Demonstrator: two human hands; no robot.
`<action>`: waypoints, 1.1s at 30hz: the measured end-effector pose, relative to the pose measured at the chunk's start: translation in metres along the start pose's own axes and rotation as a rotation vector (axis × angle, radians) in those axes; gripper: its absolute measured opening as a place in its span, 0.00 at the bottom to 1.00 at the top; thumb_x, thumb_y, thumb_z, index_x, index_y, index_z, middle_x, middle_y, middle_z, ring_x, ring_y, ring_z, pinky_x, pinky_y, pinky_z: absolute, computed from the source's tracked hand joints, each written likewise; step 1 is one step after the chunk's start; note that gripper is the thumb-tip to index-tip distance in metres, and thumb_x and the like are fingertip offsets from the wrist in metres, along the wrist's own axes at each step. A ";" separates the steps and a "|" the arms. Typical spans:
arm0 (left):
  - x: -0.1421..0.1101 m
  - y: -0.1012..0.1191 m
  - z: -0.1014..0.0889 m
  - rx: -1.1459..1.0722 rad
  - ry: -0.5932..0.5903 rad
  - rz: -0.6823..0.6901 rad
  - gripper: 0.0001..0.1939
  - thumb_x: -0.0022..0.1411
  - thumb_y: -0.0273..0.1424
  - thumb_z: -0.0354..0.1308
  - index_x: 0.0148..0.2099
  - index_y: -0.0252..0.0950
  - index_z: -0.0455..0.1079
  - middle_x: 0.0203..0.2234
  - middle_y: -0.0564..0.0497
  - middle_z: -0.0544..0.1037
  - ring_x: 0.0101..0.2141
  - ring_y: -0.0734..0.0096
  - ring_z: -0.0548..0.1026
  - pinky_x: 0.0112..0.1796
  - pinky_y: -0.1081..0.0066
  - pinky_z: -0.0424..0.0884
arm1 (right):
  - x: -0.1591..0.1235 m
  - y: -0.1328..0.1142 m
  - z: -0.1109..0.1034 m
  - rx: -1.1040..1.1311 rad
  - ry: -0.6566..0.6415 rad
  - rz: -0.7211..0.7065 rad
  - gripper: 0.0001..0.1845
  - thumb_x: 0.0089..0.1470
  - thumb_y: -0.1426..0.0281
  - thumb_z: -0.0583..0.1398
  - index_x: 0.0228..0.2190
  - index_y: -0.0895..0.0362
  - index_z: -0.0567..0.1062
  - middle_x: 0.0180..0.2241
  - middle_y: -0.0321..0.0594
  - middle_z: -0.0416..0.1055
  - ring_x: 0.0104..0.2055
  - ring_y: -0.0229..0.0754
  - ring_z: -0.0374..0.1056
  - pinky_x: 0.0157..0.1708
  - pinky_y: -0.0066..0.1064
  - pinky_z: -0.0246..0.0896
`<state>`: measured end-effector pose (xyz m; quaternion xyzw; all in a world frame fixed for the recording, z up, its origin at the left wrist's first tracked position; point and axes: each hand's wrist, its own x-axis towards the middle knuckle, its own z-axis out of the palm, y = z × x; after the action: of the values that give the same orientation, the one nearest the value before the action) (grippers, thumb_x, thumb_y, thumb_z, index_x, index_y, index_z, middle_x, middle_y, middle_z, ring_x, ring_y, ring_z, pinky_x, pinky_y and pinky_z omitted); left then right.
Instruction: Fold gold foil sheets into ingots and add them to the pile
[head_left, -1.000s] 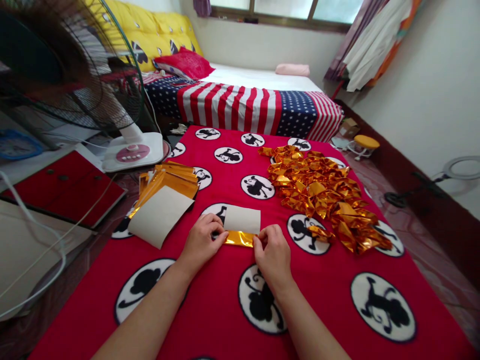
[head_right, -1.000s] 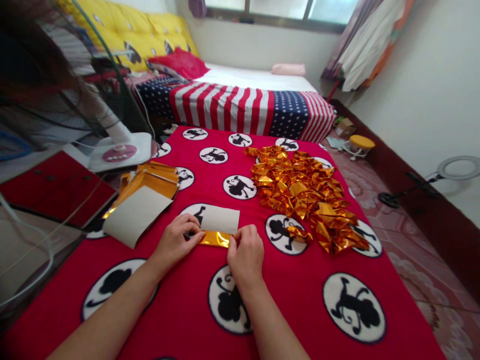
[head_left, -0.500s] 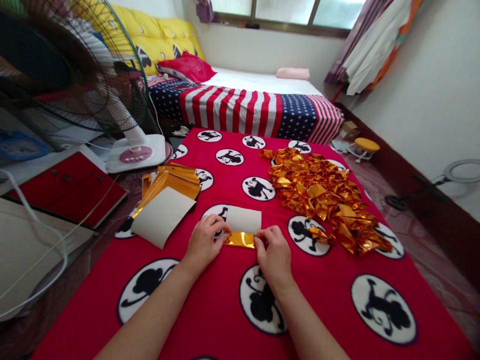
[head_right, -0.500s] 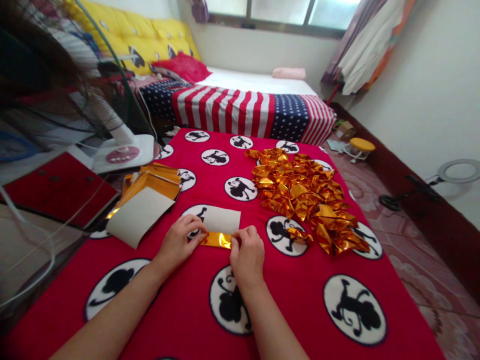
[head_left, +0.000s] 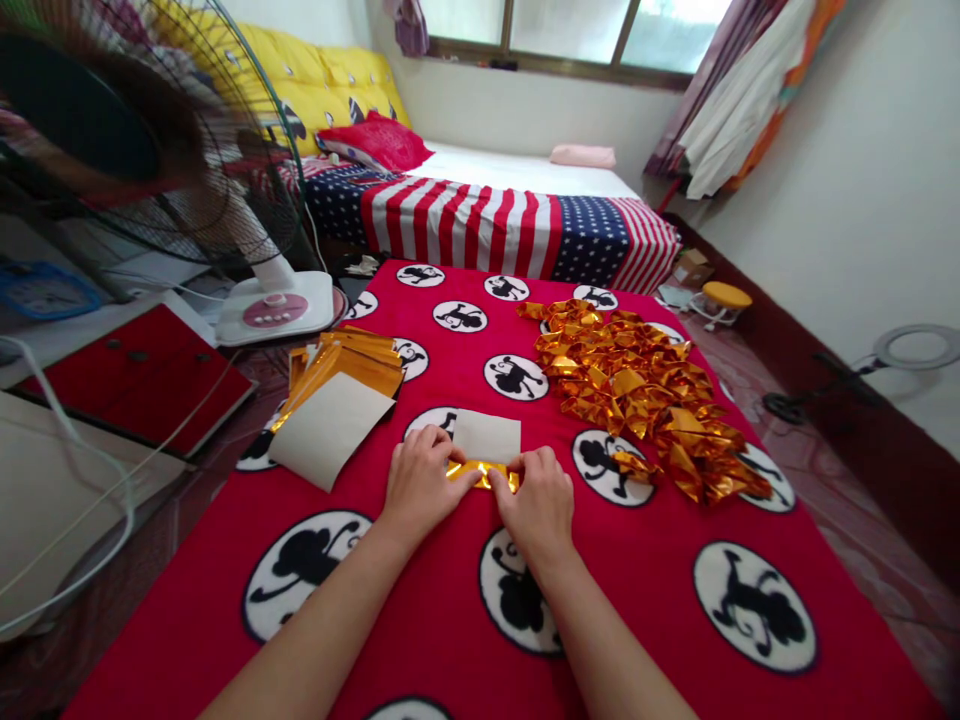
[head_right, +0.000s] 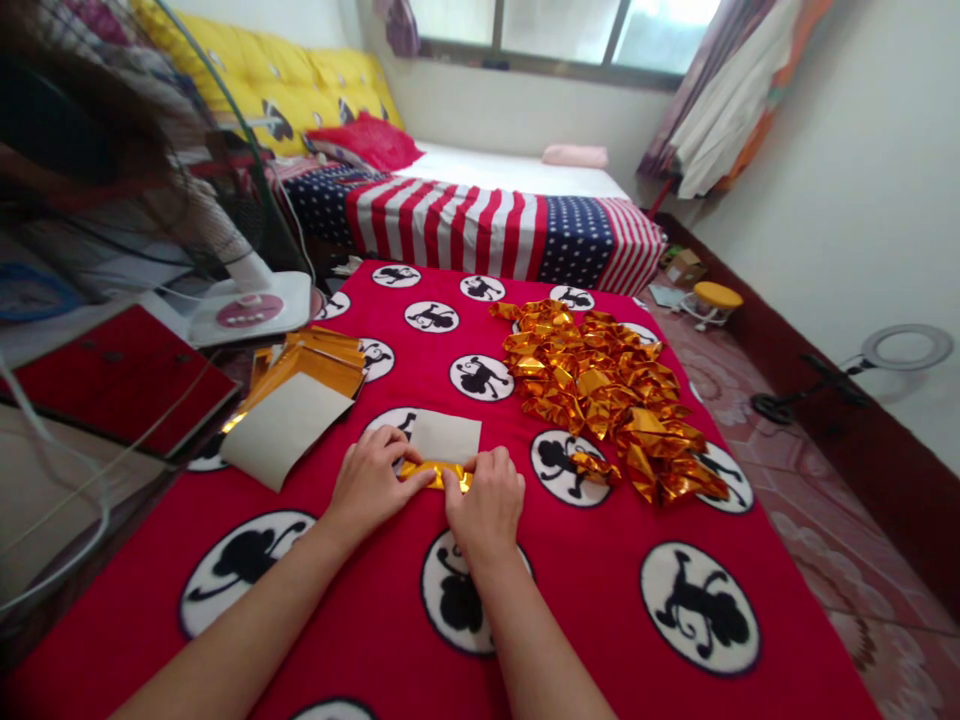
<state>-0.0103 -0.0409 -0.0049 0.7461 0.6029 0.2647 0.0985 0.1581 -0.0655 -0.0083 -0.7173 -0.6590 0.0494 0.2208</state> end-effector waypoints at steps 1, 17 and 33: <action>-0.001 -0.001 0.000 0.002 -0.002 0.001 0.11 0.52 0.41 0.68 0.33 0.41 0.75 0.37 0.49 0.74 0.43 0.57 0.71 0.39 0.62 0.66 | -0.001 0.001 0.000 0.011 -0.003 -0.005 0.10 0.55 0.62 0.63 0.32 0.56 0.72 0.35 0.41 0.68 0.40 0.47 0.65 0.36 0.35 0.51; -0.005 -0.005 0.000 0.016 0.003 -0.003 0.13 0.51 0.42 0.68 0.34 0.41 0.72 0.39 0.48 0.74 0.45 0.55 0.70 0.40 0.60 0.65 | -0.006 -0.012 0.000 -0.072 0.028 0.019 0.23 0.50 0.51 0.64 0.36 0.57 0.70 0.37 0.46 0.67 0.42 0.53 0.64 0.37 0.38 0.52; 0.003 -0.020 -0.012 -0.101 -0.184 0.000 0.09 0.52 0.31 0.67 0.38 0.42 0.76 0.42 0.51 0.74 0.45 0.59 0.72 0.44 0.61 0.67 | -0.002 0.026 -0.011 0.295 -0.136 -0.003 0.14 0.50 0.79 0.56 0.38 0.54 0.74 0.40 0.41 0.69 0.42 0.46 0.68 0.41 0.37 0.63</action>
<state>-0.0325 -0.0350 -0.0034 0.7614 0.5771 0.2254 0.1909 0.1861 -0.0707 -0.0092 -0.6712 -0.6590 0.1940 0.2785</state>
